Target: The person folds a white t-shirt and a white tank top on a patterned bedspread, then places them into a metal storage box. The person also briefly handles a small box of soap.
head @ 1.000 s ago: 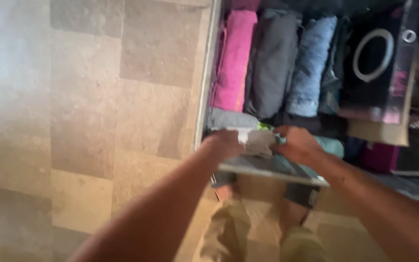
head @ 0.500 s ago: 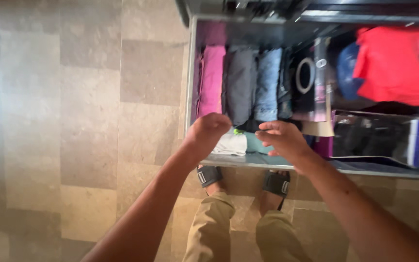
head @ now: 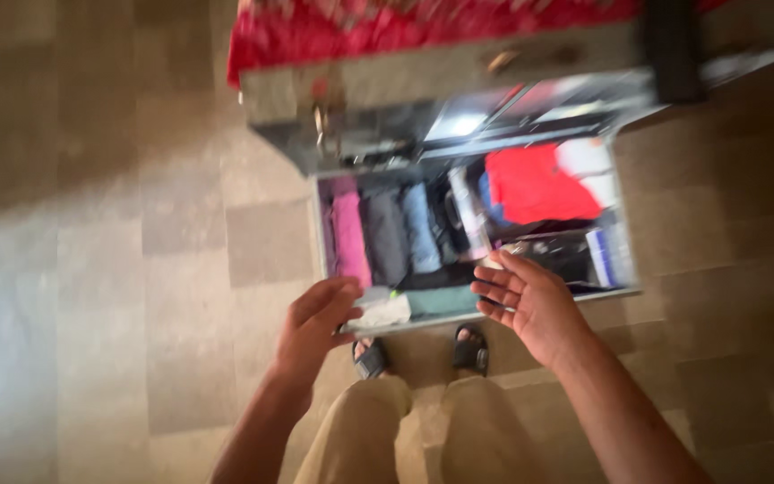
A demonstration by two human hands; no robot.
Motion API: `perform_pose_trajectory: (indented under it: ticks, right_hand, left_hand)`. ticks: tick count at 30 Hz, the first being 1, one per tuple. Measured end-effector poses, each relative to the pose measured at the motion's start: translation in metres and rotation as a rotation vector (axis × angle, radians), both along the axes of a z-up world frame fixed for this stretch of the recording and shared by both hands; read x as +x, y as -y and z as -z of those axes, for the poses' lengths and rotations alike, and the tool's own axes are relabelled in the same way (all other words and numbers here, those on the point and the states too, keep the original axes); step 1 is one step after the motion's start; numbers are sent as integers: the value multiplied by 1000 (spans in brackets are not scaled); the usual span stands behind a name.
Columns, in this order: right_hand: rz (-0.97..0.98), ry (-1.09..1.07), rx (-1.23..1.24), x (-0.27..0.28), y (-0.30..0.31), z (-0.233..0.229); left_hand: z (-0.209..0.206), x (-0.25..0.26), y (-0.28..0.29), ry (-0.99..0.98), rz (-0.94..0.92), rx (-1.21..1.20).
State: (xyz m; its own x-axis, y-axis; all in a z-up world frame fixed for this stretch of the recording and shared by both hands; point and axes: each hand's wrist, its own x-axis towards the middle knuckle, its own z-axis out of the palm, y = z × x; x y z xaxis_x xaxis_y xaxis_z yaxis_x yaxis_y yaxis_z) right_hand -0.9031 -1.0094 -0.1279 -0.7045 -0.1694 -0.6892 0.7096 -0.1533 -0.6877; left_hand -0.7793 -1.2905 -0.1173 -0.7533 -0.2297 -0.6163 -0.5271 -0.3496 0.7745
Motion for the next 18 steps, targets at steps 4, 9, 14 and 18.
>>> perform_pose_trajectory:
  ticks: [4, 9, 14, 18]
  right_hand:
    - [141, -64, -151, 27, -35, -74]
    - [322, -108, -177, 72, -72, -145]
    - [468, -108, -197, 113, -96, -191]
    - [550, -144, -268, 143, -120, -215]
  left_hand:
    - [-80, 20, 0, -85, -31, 47]
    - [-142, 38, -7, -135, 0, 88]
    - [-178, 32, -22, -201, 42, 184]
    - [-207, 29, -49, -278, 84, 268]
